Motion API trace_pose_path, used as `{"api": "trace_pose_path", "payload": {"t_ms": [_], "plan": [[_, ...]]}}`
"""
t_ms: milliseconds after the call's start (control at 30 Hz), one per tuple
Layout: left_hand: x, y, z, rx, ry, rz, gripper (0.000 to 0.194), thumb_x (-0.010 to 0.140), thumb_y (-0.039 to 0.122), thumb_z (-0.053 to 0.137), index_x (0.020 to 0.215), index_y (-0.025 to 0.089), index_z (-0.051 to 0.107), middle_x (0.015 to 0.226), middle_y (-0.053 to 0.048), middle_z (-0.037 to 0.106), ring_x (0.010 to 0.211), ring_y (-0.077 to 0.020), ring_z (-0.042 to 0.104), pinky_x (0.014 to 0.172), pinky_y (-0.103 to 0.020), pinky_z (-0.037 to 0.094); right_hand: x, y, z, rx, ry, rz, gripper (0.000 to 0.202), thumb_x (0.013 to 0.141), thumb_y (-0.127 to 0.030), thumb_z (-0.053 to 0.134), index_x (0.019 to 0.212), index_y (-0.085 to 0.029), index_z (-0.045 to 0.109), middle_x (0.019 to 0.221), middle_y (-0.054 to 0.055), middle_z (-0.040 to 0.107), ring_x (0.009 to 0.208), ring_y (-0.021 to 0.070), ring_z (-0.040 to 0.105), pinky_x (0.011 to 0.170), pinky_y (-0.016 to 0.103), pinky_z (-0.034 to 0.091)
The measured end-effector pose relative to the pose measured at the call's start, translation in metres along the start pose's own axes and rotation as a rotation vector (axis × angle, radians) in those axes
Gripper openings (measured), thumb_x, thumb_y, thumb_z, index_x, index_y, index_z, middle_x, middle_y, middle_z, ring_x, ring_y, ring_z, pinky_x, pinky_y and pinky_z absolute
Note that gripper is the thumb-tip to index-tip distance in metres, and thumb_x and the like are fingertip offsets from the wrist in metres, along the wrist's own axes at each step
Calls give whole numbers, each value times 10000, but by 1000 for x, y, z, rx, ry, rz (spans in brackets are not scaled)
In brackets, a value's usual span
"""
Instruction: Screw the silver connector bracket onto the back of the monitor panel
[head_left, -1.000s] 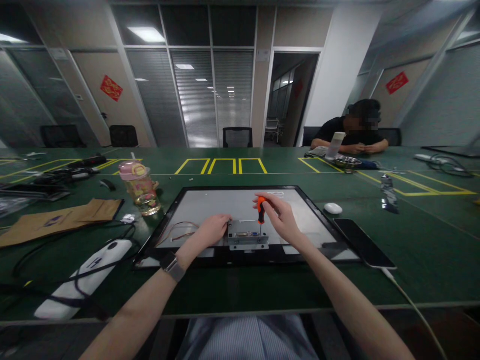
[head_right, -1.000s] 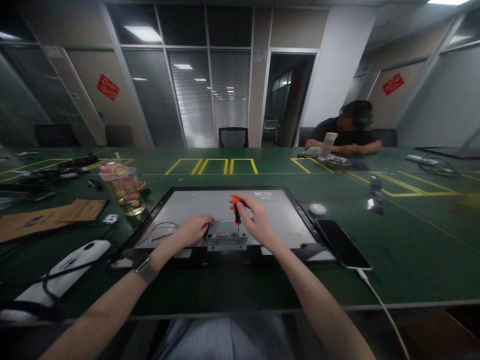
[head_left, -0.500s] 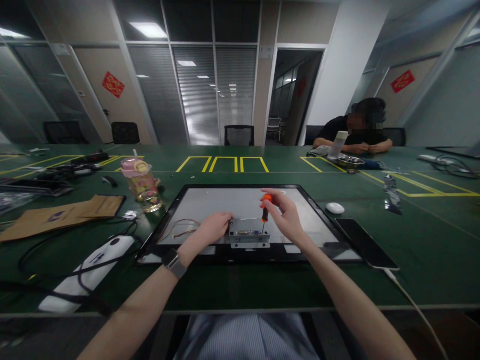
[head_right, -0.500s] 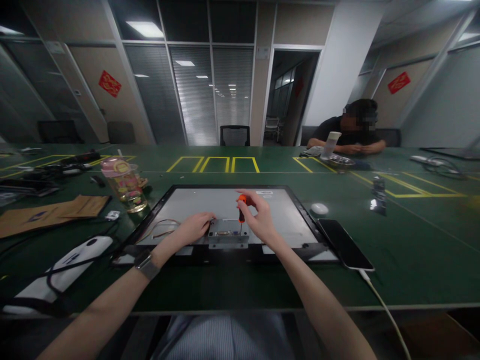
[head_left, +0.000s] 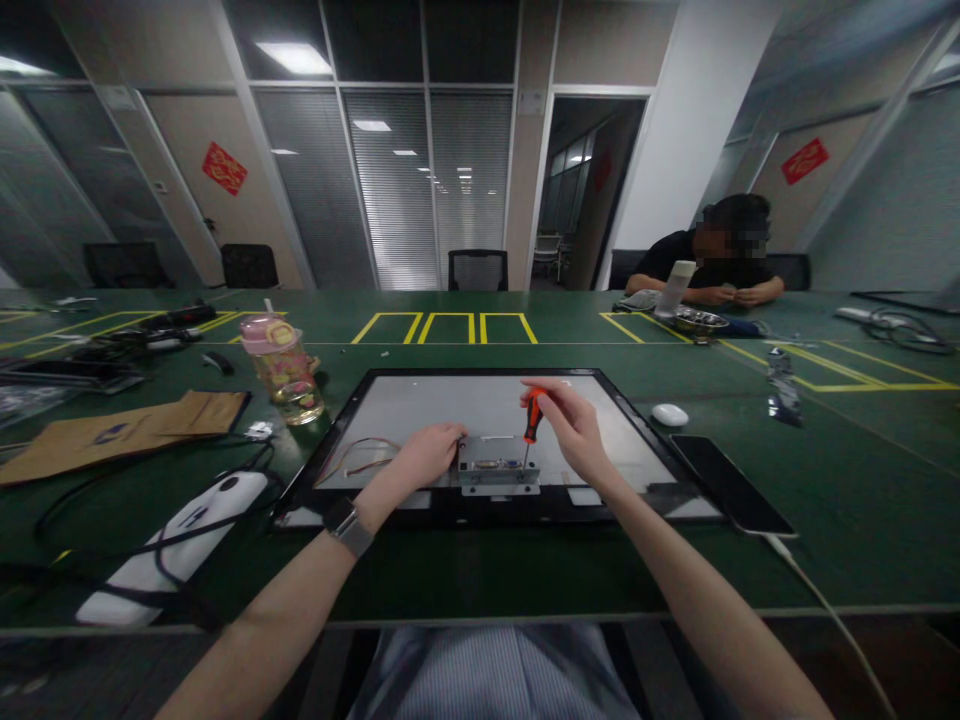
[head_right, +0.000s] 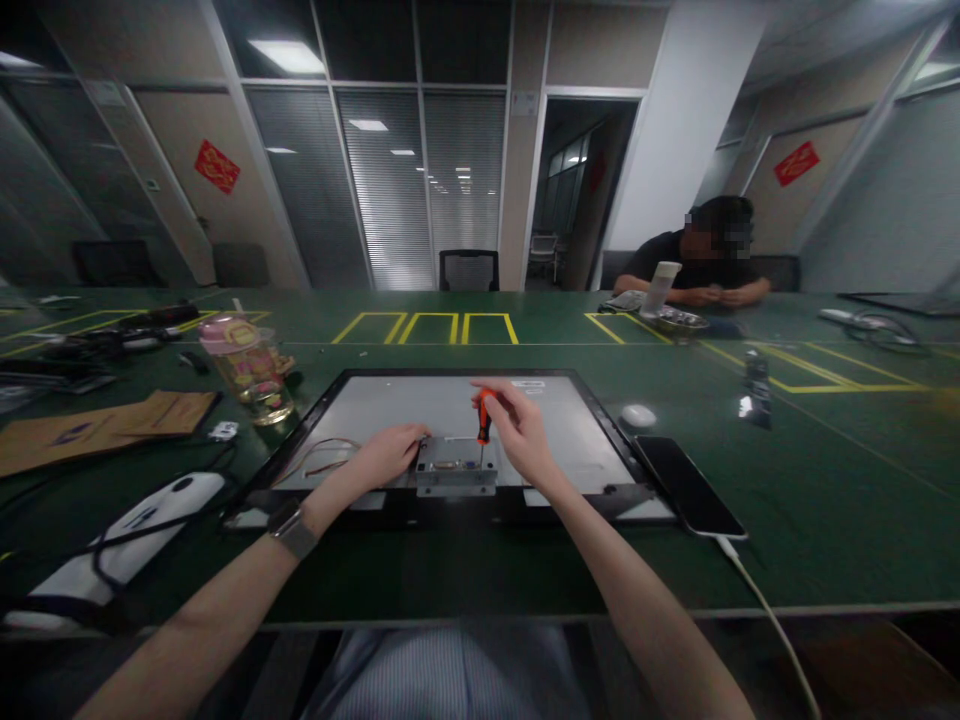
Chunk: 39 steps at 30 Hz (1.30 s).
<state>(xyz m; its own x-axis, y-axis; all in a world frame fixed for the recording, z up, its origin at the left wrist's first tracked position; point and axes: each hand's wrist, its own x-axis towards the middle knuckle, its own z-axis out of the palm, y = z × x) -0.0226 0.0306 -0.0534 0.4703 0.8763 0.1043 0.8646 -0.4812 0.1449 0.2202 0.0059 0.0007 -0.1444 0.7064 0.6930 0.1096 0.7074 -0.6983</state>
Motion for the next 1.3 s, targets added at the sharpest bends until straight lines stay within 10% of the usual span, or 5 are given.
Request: {"api": "trace_pose_path", "payload": {"t_ms": [1300], "plan": [[0, -1, 2, -3, 3, 0, 336, 939, 140, 370, 1196, 162, 585, 1172, -129, 679, 1070, -254, 649, 927, -378, 495, -1, 8, -12, -397, -38, -277, 305, 856, -143, 439, 1093, -219, 616, 840, 48, 670, 774, 210, 639, 721, 363, 508]]}}
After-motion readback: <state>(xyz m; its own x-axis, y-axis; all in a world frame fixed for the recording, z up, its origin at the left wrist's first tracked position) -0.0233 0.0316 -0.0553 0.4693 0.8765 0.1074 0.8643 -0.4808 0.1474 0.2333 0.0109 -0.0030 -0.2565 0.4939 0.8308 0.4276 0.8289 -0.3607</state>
